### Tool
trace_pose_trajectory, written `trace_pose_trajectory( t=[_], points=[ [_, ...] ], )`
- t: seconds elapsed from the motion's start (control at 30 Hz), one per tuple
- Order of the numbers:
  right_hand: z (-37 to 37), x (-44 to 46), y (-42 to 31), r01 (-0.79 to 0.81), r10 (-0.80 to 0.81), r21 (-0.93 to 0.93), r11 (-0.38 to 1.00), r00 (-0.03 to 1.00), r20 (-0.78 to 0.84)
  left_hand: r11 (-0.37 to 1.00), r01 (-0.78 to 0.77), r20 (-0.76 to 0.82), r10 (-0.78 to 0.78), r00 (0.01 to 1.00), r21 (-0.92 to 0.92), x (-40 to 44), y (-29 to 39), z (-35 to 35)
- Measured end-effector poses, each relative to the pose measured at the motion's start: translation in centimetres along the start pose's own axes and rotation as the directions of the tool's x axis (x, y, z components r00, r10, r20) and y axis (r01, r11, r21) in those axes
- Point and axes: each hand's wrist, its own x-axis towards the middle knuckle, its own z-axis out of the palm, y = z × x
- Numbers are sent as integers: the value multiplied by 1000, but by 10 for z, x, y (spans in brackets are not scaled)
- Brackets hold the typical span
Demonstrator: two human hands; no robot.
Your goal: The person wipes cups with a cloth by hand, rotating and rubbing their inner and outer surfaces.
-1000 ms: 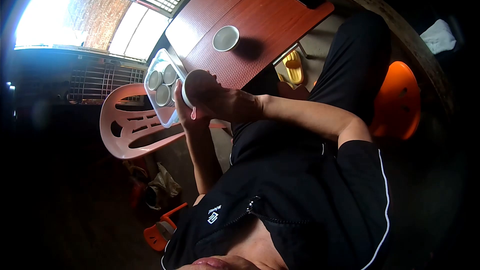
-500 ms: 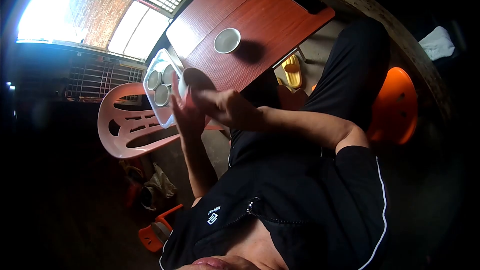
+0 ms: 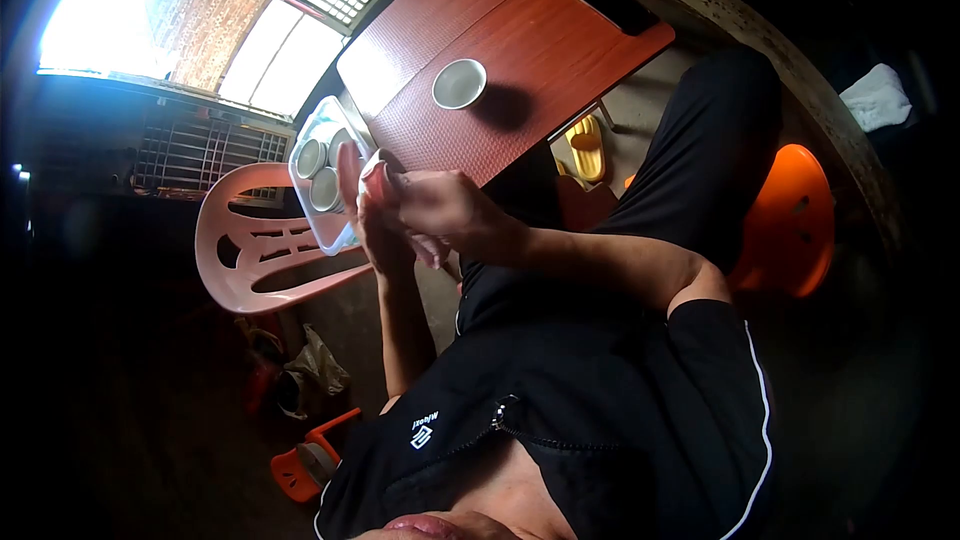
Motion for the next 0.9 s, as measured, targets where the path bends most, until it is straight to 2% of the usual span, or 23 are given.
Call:
trace_pose_trajectory(
  t=[0.03, 0.07, 0.1, 0.13, 0.17, 0.2, 0.27, 0.33, 0.37, 0.43, 0.47, 0.5, 0.57, 0.7, 0.73, 0.77, 0.8, 0.83, 0.87, 0.9],
  points=[
    [5, -1, -5, -241, 238, 224, 944, 970, 44, 971, -216, -52, 222, 974, 99, 4, 3, 8],
    [8, -4, 9, -21, 23, -36, 999, 999, 47, 943, -289, 41, 286, 957, 167, 3, 1, -6],
    [12, -7, 21, 199, -193, -293, 935, 980, 49, 964, -233, 0, 235, 972, 125, 5, 3, -5],
    [10, -8, 28, 403, -375, -641, 653, 908, 188, 962, -158, 59, 148, 987, 224, 6, 7, -7],
    [7, -7, 33, 523, -461, -825, 214, 799, 387, 994, 39, 75, -46, 996, 100, 8, 10, -15],
    [-1, -3, 38, 551, -313, -807, 213, 821, 478, 970, 241, 87, -239, 967, -16, 11, 12, -22],
    [-7, 7, 54, 525, -408, -849, 58, 789, 460, 889, 435, 91, -426, 900, -140, 13, 18, -17],
    [1, 0, 63, 540, -476, -795, 278, 796, 374, 729, 612, 130, -605, 785, -307, 12, 33, -6],
    [5, -3, 66, 550, -509, -744, 379, 796, 329, 759, 573, 112, -570, 814, -309, 10, 27, -7],
    [8, -16, 41, 479, -421, -471, 741, 878, 229, 810, 497, 75, -501, 862, -310, 1, 9, -8],
    [2, -15, 54, 346, -281, -436, 830, 937, 209, 751, 556, 79, -569, 819, -357, 0, 10, -5],
    [-4, -8, 53, 481, -358, -600, 639, 877, 320, 782, 529, 116, -523, 845, -330, 1, 3, -10],
    [-15, 5, 57, 622, -504, -740, 257, 740, 446, 733, 550, 99, -562, 821, -400, 0, 1, -8],
    [-15, -7, 48, 574, -451, -613, 543, 815, 363, 803, 484, 86, -487, 869, -347, 3, -8, -18],
    [-14, -12, 51, 507, -382, -558, 657, 862, 334, 830, 453, 103, -445, 890, -326, 3, -11, -21],
    [-13, -7, 62, 600, -542, -572, 559, 787, 295, 854, 421, 122, -404, 907, -305, 2, -13, -23],
    [-12, 1, 68, 508, -460, -400, 763, 861, 216, 823, 431, 79, -434, 897, -370, 0, -11, -15],
    [-11, 2, 68, 545, -497, -475, 691, 835, 235, 904, 349, 61, -345, 937, -248, 1, -8, -6],
    [-10, 3, 64, 574, -533, -546, 610, 807, 253, 954, 287, -43, -291, 956, -87, -1, 4, 4],
    [-9, 5, 59, 595, -568, -610, 523, 777, 271, 945, 309, -51, -316, 947, -108, 1, 7, 4]
  ],
)
